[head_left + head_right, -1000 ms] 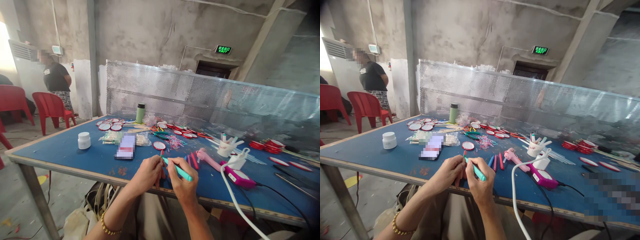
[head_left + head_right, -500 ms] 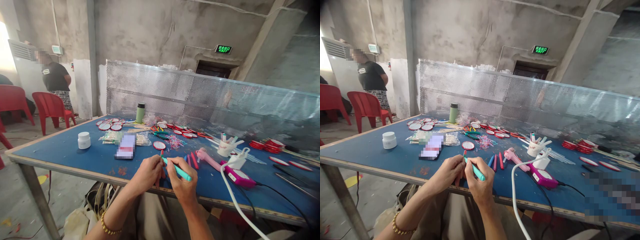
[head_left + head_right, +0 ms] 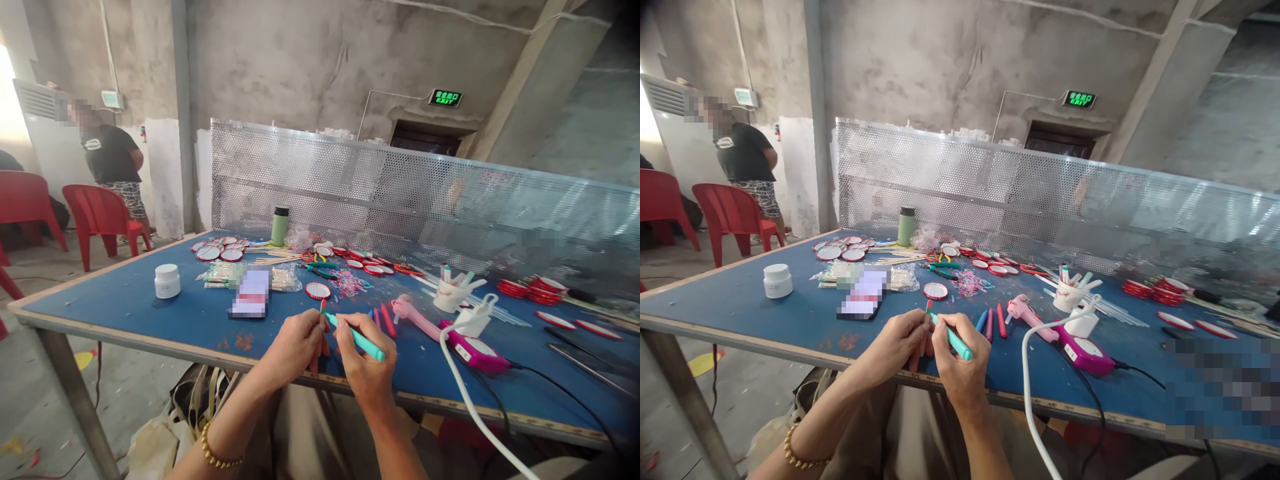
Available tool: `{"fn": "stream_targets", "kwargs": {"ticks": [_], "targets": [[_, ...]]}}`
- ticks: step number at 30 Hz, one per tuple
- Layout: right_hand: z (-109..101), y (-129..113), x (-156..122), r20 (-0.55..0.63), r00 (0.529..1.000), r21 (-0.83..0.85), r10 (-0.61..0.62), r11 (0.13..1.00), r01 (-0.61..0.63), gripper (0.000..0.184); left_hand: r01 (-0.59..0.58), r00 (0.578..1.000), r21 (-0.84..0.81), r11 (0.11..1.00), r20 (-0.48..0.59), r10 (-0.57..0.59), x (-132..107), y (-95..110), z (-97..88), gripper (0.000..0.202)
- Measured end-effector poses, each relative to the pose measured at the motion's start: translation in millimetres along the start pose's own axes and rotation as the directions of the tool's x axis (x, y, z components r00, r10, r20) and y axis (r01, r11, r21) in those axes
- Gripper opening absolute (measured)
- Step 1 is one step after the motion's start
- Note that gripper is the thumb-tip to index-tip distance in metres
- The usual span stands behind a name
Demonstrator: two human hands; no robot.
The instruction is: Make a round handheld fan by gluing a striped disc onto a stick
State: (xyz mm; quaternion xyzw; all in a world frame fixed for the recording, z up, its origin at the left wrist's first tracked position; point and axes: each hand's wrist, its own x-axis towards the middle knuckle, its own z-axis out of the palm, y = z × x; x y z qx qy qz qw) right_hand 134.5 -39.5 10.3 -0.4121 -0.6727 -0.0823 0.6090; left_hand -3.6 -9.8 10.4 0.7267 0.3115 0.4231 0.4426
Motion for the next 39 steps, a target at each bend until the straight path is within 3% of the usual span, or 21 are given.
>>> {"fn": "stream_targets", "kwargs": {"ticks": [39], "targets": [[0.1, -2.7, 1.8, -0.008, 0.999, -0.002, -0.037, 0.999, 0.037, 0.018, -0.019, 1.000, -0.017, 1.000, -0.004, 0.019, 0.2, -3.8, 0.5, 0.022]]}}
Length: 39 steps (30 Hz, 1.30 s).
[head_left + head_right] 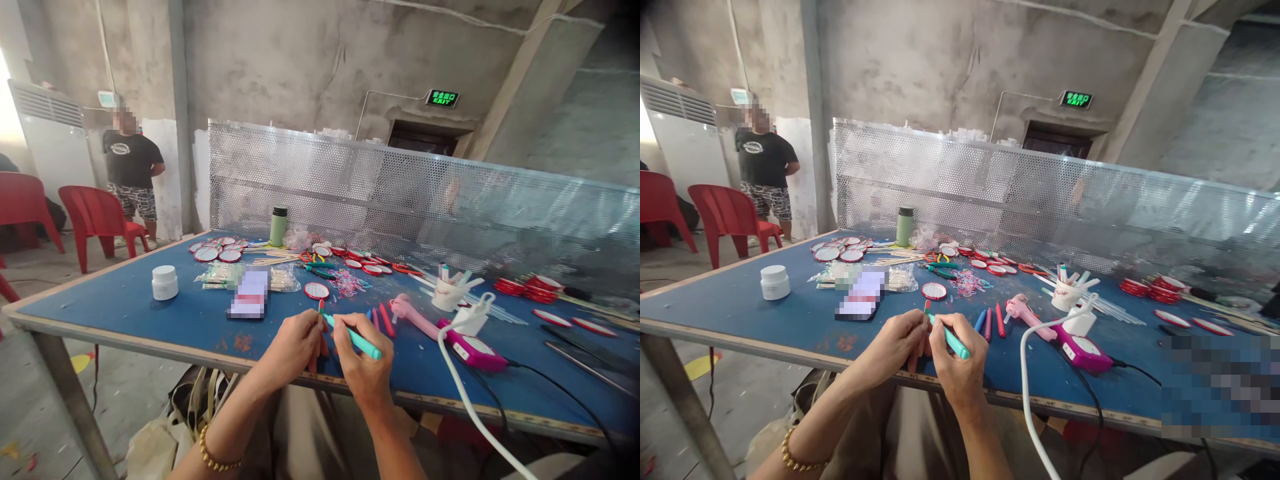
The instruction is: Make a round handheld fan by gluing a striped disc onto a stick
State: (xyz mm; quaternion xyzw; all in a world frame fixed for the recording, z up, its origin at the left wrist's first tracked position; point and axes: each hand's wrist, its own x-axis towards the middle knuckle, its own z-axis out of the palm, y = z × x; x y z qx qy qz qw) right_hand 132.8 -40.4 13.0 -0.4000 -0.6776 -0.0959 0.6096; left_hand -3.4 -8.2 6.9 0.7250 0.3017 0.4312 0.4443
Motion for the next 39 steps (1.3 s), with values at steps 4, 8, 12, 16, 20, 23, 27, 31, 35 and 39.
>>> {"fn": "stream_targets", "kwargs": {"ticks": [4, 8, 12, 16, 20, 23, 27, 31, 35, 39], "targets": [[0.3, 0.3, -0.6, -0.010, 1.000, -0.005, 0.000, 1.000, 0.000, 0.018, 0.005, 1.000, 0.007, 1.000, 0.003, -0.005, -0.1, 0.6, -0.2, 0.023], [0.7, 1.3, -1.5, -0.013, 1.000, -0.003, 0.007, 1.000, -0.007, 0.019, 0.000, 1.000, 0.009, 1.000, 0.004, 0.000, -0.3, 0.6, -0.4, 0.024], [0.9, 1.7, -1.2, -0.004, 1.000, 0.004, 0.019, 1.000, -0.019, 0.019, -0.002, 1.000, 0.007, 1.000, 0.004, 0.002, 0.7, -0.3, -0.7, 0.024], [0.9, 1.5, -0.6, 0.002, 1.000, 0.018, 0.025, 1.000, -0.025, 0.019, 0.009, 1.000, 0.009, 1.000, 0.007, -0.009, 1.4, -0.3, -1.0, 0.025], [0.7, 1.9, -1.1, -0.006, 0.999, 0.021, 0.034, 0.999, -0.034, 0.019, 0.005, 1.000, 0.005, 1.000, 0.009, -0.005, 0.6, -0.1, -0.7, 0.024], [0.3, 1.9, -1.0, 0.006, 0.999, 0.013, 0.033, 0.999, -0.034, 0.019, 0.005, 1.000, 0.000, 1.000, 0.008, -0.005, 0.3, -0.9, -0.3, 0.024], [-0.5, 0.9, -0.7, 0.005, 1.000, 0.016, 0.031, 0.999, -0.031, 0.019, 0.000, 1.000, -0.007, 1.000, 0.014, 0.001, 1.1, -2.2, -0.2, 0.024], [-0.2, 0.6, -1.1, 0.006, 1.000, 0.016, 0.024, 1.000, -0.024, 0.019, -0.003, 1.000, 0.010, 1.000, 0.004, 0.003, 1.4, -1.5, -0.4, 0.023], [0.6, 1.7, -0.6, 0.016, 1.000, 0.007, 0.027, 1.000, -0.027, 0.018, 0.002, 1.000, 0.026, 1.000, -0.001, -0.002, 0.6, 0.6, -0.5, 0.024], [-0.3, 1.1, 0.0, 0.017, 1.000, -0.007, 0.019, 1.000, -0.019, 0.019, 0.006, 1.000, 0.024, 1.000, 0.004, -0.007, -0.2, 2.3, -0.7, 0.024]]}}
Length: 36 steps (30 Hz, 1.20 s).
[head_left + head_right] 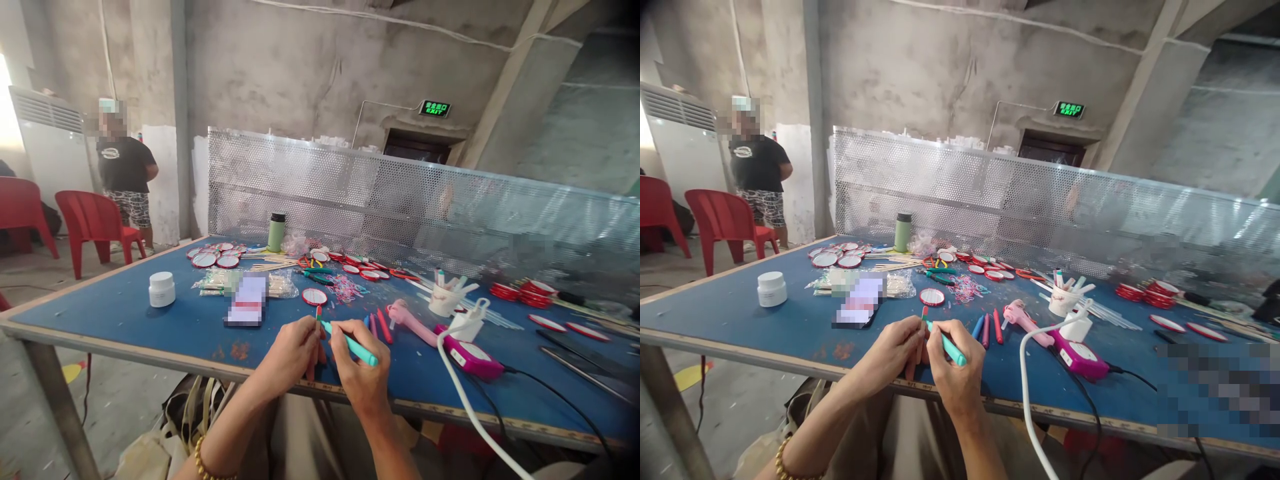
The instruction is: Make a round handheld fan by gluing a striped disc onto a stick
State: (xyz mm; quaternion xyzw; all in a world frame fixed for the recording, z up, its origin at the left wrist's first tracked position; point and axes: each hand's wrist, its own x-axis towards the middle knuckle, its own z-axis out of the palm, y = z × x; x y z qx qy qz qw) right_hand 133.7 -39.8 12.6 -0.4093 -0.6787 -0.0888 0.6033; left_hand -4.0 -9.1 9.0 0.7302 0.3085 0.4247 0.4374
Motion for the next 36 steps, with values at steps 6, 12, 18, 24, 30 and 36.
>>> {"fn": "stream_targets", "kwargs": {"ticks": [6, 12, 18, 24, 30, 36], "targets": [[-1.3, -2.4, 0.1, 0.000, 1.000, -0.006, -0.013, 1.000, 0.013, 0.019, 0.007, 1.000, -0.007, 1.000, -0.003, -0.007, 0.3, 0.4, 0.0, 0.025], [-0.5, -0.5, -0.2, -0.003, 1.000, -0.003, -0.028, 1.000, 0.028, 0.017, -0.003, 1.000, -0.016, 1.000, 0.002, 0.003, 0.4, -1.4, 0.1, 0.025], [-0.3, -0.6, -0.6, -0.005, 1.000, 0.009, -0.013, 1.000, 0.013, 0.017, -0.009, 1.000, -0.024, 1.000, 0.007, 0.009, 1.1, -2.0, -0.2, 0.025], [-0.7, -0.3, -0.7, 0.007, 1.000, 0.000, -0.006, 1.000, 0.006, 0.018, -0.011, 1.000, -0.025, 1.000, 0.001, 0.011, 1.1, -2.8, 0.9, 0.025], [-0.3, -0.6, -0.7, 0.023, 1.000, 0.022, -0.009, 1.000, 0.009, 0.016, -0.004, 1.000, -0.037, 0.999, -0.004, 0.004, 0.5, -2.0, 1.0, 0.024], [-0.6, -1.6, 0.3, 0.015, 1.000, 0.016, -0.026, 1.000, 0.026, 0.016, -0.009, 1.000, -0.021, 1.000, -0.010, 0.009, 0.9, -2.0, 1.0, 0.024]]}}
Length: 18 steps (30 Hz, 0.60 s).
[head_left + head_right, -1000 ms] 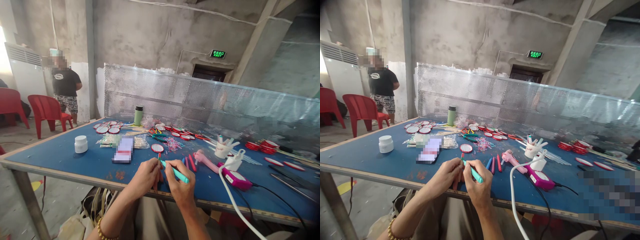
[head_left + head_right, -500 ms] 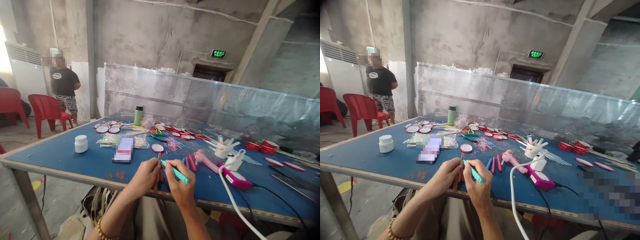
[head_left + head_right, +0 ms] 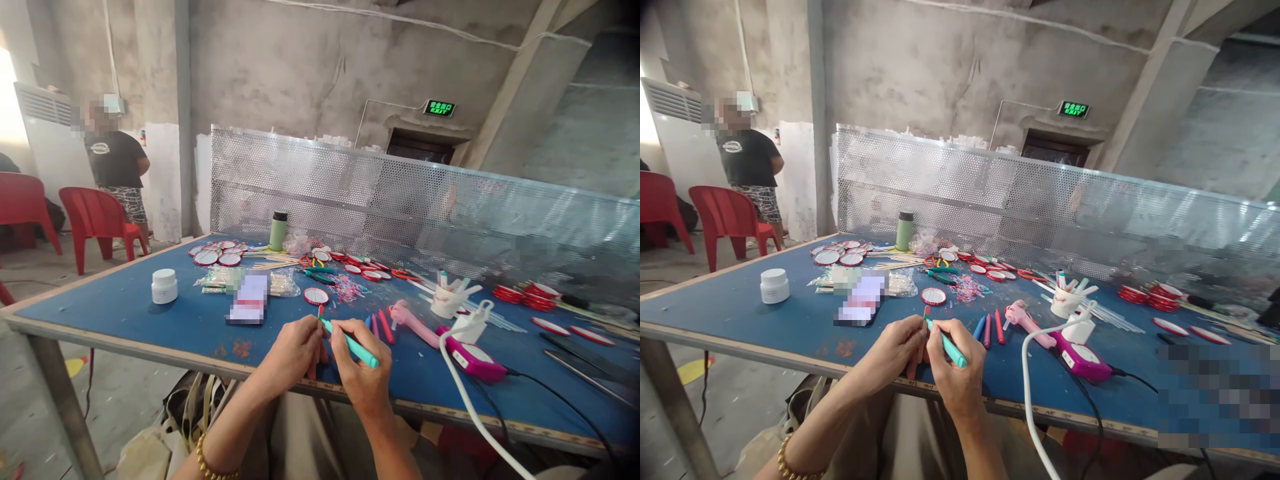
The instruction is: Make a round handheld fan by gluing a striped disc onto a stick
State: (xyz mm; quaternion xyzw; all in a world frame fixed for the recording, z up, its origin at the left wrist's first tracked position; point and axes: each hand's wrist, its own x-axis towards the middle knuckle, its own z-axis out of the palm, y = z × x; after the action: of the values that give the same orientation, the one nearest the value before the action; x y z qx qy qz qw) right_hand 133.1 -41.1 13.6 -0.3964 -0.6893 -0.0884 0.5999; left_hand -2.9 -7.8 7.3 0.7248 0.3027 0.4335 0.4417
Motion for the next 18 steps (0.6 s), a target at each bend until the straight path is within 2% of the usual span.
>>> {"fn": "stream_targets", "kwargs": {"ticks": [13, 18], "targets": [[-0.2, 1.0, -1.3, 0.013, 1.000, -0.004, 0.010, 1.000, -0.010, 0.017, 0.004, 1.000, -0.002, 1.000, -0.007, -0.004, 0.0, -1.3, 0.2, 0.024], [0.0, 2.2, -1.7, -0.019, 1.000, 0.003, -0.008, 1.000, 0.008, 0.015, 0.008, 1.000, -0.006, 1.000, 0.003, -0.008, -0.1, -0.5, 0.0, 0.024]]}}
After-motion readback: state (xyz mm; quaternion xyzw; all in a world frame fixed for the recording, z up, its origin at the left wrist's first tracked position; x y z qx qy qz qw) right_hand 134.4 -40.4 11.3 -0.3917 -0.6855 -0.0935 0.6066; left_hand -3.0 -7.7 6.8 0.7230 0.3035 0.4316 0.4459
